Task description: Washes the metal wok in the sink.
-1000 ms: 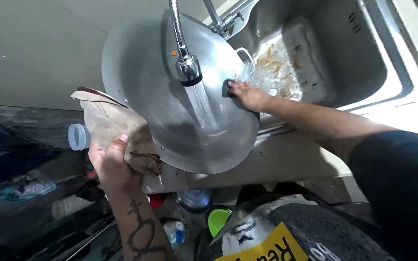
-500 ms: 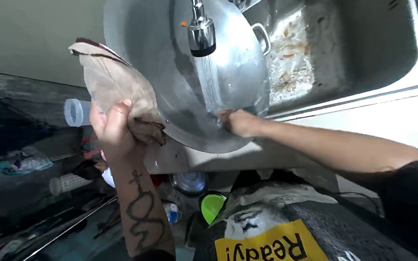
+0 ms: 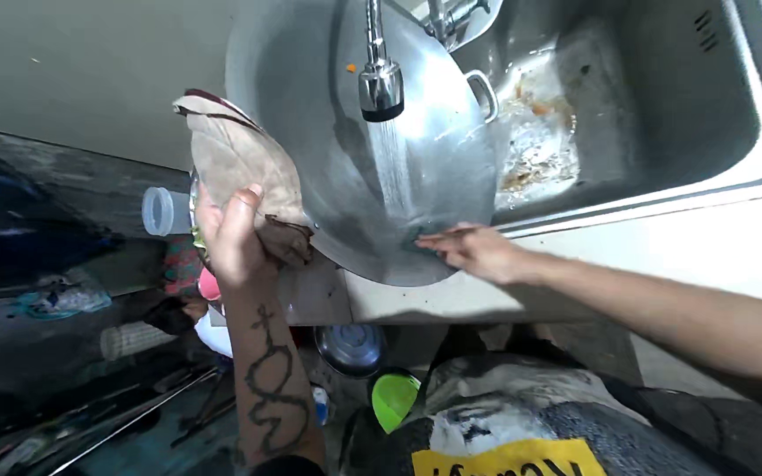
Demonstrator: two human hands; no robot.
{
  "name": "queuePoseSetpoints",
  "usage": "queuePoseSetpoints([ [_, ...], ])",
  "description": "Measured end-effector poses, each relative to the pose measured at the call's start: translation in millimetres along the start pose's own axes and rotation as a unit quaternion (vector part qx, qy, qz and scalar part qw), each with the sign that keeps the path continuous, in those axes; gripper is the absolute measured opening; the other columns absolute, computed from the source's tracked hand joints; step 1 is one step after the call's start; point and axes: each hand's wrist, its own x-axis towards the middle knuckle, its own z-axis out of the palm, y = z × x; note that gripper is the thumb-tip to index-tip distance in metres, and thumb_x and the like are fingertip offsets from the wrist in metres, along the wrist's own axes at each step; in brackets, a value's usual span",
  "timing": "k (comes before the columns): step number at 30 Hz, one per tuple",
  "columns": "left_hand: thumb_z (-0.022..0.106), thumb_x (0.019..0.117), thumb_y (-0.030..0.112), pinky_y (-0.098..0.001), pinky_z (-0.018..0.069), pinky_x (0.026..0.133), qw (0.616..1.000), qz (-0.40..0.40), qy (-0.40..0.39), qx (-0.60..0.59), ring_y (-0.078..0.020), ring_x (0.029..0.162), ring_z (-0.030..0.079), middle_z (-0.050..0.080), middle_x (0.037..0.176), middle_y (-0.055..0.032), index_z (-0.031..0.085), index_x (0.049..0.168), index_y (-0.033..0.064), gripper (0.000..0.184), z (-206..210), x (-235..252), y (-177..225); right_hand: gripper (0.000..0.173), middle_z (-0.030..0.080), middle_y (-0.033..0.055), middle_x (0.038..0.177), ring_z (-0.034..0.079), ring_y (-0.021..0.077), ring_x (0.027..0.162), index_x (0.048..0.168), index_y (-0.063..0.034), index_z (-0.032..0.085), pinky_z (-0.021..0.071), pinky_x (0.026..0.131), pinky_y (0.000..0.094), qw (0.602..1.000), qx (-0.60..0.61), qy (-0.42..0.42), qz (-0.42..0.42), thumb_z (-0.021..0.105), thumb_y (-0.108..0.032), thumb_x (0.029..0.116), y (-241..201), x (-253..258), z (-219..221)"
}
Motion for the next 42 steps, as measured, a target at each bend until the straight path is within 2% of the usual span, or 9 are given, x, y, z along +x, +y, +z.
queuePoseSetpoints([
  [2,0.049,0.0927,0.005,-0.0249,0.0612,0.081,1.000,0.002,-0.022,-0.011,-0.0020,0.088,0.070,0.069,0.098,0.0090,0.049,0.123,0.0110,0.030,-5,-1,-5,0.037,0.063,0.0029,0.146,0.053,0.0391,0.138,0.137,-0.0193,0.070,0.0367,0.110,0.0672,0.993,-0.103,-0.011,0.049,0.054,-0.030,0.1045,57,23,-15],
  [7,0.054,0.0929,0.009,-0.0267,0.0619,0.068,0.997,-0.063,0.016,-0.029,-0.0044,0.079,0.070,0.070,0.091,0.0066,0.053,0.122,0.0153,0.030,-8,-4,-11,0.074,0.016,0.0269,0.170,0.009,0.0453,0.159,0.158,0.0062,0.031,0.0065,0.127,0.0639,0.970,-0.194,-0.024,0.146,0.041,-0.049,0.1096,90,85,-26],
  [13,0.045,0.0964,0.003,-0.0237,0.0612,0.066,0.997,-0.073,0.030,-0.003,-0.0023,0.072,0.069,0.069,0.083,0.0096,0.052,0.119,0.0120,0.026,-2,-7,-4,0.061,0.010,0.0211,0.172,0.006,0.0320,0.161,0.163,0.0026,0.015,0.0064,0.130,0.0469,0.981,0.139,-0.136,0.011,0.022,-0.034,0.1143,-76,86,0],
  [16,0.047,0.0932,0.000,-0.0239,0.0616,0.070,0.997,-0.067,0.030,0.007,-0.0014,0.076,0.070,0.070,0.085,0.0105,0.054,0.116,0.0095,0.026,-1,-8,-1,0.057,0.017,0.0211,0.171,0.019,0.0238,0.159,0.163,0.0042,0.015,0.0171,0.129,0.0378,0.929,0.363,0.000,-0.076,0.018,-0.027,0.1146,-134,135,-14],
  [22,0.051,0.0890,0.000,-0.0233,0.0608,0.077,0.994,-0.090,0.033,0.049,-0.0006,0.084,0.069,0.066,0.097,0.0039,0.044,0.130,-0.0037,0.042,-3,-9,2,0.059,-0.004,0.0236,0.172,0.000,0.0328,0.161,0.162,0.0078,0.005,-0.0001,0.130,0.0474,0.880,0.367,0.219,-0.207,0.018,-0.022,0.1122,-165,209,-36],
  [30,0.051,0.0858,0.001,-0.0216,0.0609,0.076,0.995,-0.084,0.025,0.057,0.0002,0.084,0.069,0.067,0.094,0.0051,0.046,0.124,-0.0031,0.039,-3,-9,2,0.069,-0.001,0.0223,0.173,0.005,0.0392,0.160,0.163,0.0058,0.005,-0.0003,0.125,0.0666,0.937,0.163,0.302,-0.059,0.030,-0.033,0.1117,-75,283,-25],
  [34,0.051,0.0869,0.000,-0.0217,0.0612,0.075,0.995,-0.078,0.021,0.056,0.0000,0.084,0.069,0.068,0.095,0.0057,0.048,0.124,-0.0021,0.037,-5,-9,-2,0.079,0.030,0.0214,0.167,0.024,0.0432,0.156,0.160,0.0028,0.030,0.0026,0.120,0.0741,0.882,-0.035,0.469,-0.028,0.046,-0.050,0.1039,64,312,-20],
  [36,0.051,0.0872,0.000,-0.0216,0.0611,0.076,0.996,-0.077,0.016,0.046,0.0002,0.084,0.069,0.067,0.095,0.0055,0.046,0.126,-0.0028,0.039,-7,-8,-3,0.079,-0.001,0.0129,0.175,-0.005,0.0412,0.160,0.166,-0.0058,0.003,-0.0069,0.120,0.0737,0.951,-0.099,0.269,0.118,0.039,-0.046,0.1087,82,248,-55],
  [42,0.051,0.0894,0.001,-0.0220,0.0611,0.077,0.995,-0.091,0.012,0.047,0.0002,0.085,0.069,0.066,0.098,0.0039,0.044,0.128,-0.0051,0.040,-10,-11,-7,0.093,-0.005,0.0255,0.171,-0.007,0.0442,0.159,0.162,0.0076,0.004,-0.0030,0.124,0.0690,0.940,-0.201,0.136,0.240,0.038,-0.059,0.1064,99,145,-28],
])
